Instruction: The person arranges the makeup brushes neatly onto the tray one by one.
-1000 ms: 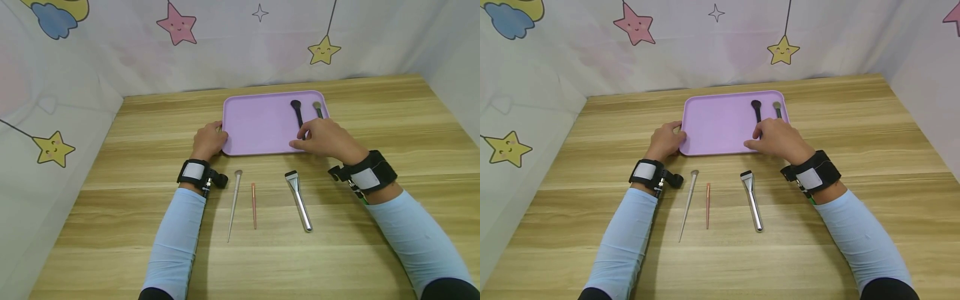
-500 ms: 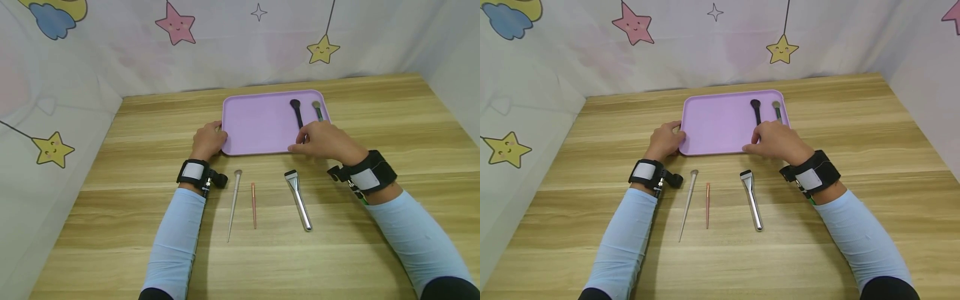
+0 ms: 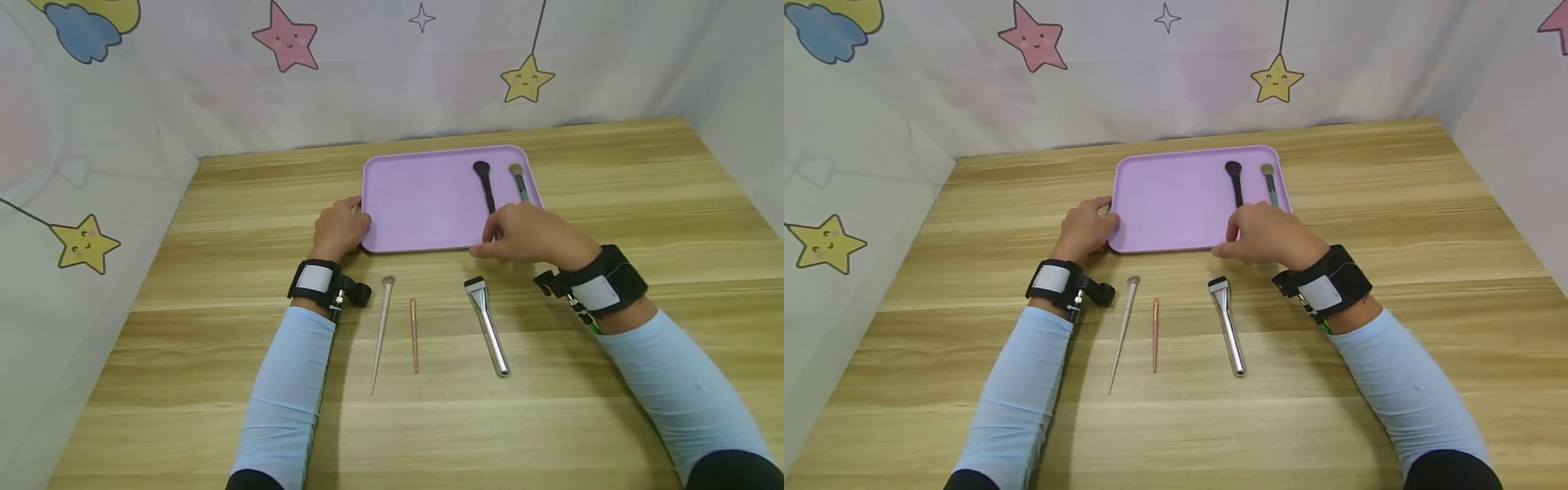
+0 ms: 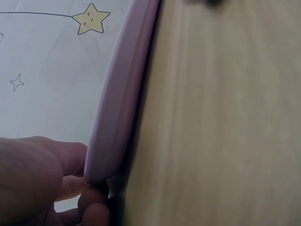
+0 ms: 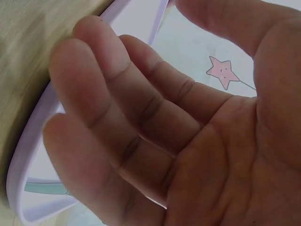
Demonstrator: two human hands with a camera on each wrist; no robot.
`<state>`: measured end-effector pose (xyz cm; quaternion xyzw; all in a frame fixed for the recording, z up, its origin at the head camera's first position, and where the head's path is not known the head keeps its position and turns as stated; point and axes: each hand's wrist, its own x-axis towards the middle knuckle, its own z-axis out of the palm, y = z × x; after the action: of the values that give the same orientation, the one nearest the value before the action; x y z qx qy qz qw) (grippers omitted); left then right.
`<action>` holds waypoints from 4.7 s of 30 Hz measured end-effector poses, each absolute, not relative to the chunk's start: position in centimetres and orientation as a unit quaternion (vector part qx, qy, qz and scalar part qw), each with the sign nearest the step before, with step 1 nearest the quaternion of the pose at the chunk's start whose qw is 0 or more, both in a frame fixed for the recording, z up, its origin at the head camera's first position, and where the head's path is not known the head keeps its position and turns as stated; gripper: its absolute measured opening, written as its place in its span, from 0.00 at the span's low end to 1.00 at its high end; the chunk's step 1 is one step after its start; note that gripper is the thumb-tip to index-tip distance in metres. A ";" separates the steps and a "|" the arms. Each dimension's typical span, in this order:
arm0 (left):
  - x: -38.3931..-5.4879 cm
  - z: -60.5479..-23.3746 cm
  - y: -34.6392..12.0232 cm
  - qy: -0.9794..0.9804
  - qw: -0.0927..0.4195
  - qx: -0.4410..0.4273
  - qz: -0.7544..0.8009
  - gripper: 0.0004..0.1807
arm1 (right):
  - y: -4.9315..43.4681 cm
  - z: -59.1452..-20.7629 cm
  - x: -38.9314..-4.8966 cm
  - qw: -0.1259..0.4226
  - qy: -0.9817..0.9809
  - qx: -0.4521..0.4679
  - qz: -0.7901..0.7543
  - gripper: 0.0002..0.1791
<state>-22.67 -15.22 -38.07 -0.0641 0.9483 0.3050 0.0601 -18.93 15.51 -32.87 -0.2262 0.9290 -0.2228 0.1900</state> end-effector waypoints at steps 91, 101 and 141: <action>-22.8 -38.1 -15.1 0.947 0.065 -0.075 0.307 0.32 | 13.6 -31.9 -15.9 0.280 0.922 -0.245 -0.107 0.21; -22.9 -38.1 -15.1 0.949 0.061 -0.068 0.300 0.32 | 13.0 -32.6 -15.3 0.273 0.925 -0.247 -0.090 0.24; -22.8 -38.3 -15.2 0.948 0.060 -0.066 0.306 0.32 | 12.7 -33.1 -16.0 0.223 0.922 -0.254 -0.188 0.12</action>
<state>-22.81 -15.16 -38.28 -0.0658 0.9477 0.3065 0.0598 -15.98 12.71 -33.13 -0.2543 0.9221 -0.1884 0.2226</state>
